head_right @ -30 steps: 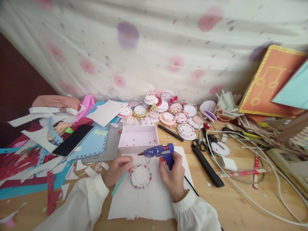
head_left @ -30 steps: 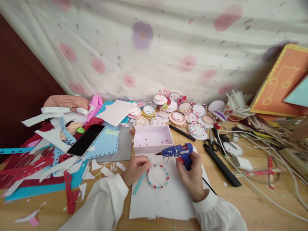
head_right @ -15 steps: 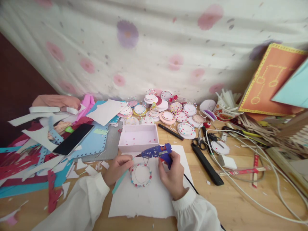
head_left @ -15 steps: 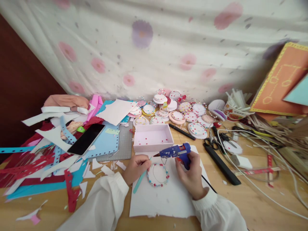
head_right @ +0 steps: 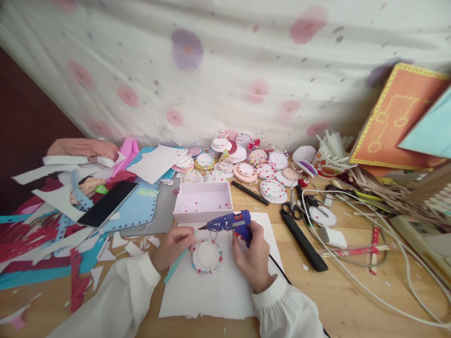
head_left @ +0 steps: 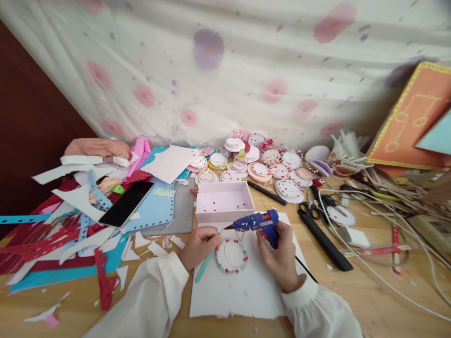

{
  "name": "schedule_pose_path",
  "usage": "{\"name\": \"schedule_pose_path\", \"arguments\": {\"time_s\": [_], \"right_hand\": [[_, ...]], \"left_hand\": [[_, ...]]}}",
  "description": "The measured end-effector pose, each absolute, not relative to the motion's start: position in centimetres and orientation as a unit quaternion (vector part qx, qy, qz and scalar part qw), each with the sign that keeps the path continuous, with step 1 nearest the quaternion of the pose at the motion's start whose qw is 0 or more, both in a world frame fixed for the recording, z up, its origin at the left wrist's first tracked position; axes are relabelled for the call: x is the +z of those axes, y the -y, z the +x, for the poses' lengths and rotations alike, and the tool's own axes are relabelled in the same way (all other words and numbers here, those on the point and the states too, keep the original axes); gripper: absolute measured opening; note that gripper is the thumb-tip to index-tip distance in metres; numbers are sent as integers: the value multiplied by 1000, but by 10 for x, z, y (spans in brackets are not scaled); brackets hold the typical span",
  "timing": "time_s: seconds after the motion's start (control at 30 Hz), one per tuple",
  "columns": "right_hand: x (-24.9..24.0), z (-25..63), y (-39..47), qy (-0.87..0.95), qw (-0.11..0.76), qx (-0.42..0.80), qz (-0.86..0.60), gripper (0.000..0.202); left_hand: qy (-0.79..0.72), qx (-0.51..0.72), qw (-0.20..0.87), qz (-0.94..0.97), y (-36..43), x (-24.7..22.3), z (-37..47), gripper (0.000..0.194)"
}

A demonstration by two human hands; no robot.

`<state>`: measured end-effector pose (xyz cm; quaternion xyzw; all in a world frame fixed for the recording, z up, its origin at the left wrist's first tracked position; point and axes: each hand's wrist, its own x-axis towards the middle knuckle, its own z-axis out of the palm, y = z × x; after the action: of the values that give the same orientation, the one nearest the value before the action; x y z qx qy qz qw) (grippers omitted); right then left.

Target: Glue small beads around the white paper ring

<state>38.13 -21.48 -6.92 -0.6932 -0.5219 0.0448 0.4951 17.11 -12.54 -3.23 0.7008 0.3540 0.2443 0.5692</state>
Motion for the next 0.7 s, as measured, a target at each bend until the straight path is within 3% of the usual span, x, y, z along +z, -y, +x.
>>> {"name": "schedule_pose_path", "arguments": {"time_s": [0.7], "right_hand": [[-65, 380, 215, 528, 483, 25, -698, 35]], "left_hand": [[-356, 244, 564, 703, 126, -34, 171, 29]]}}
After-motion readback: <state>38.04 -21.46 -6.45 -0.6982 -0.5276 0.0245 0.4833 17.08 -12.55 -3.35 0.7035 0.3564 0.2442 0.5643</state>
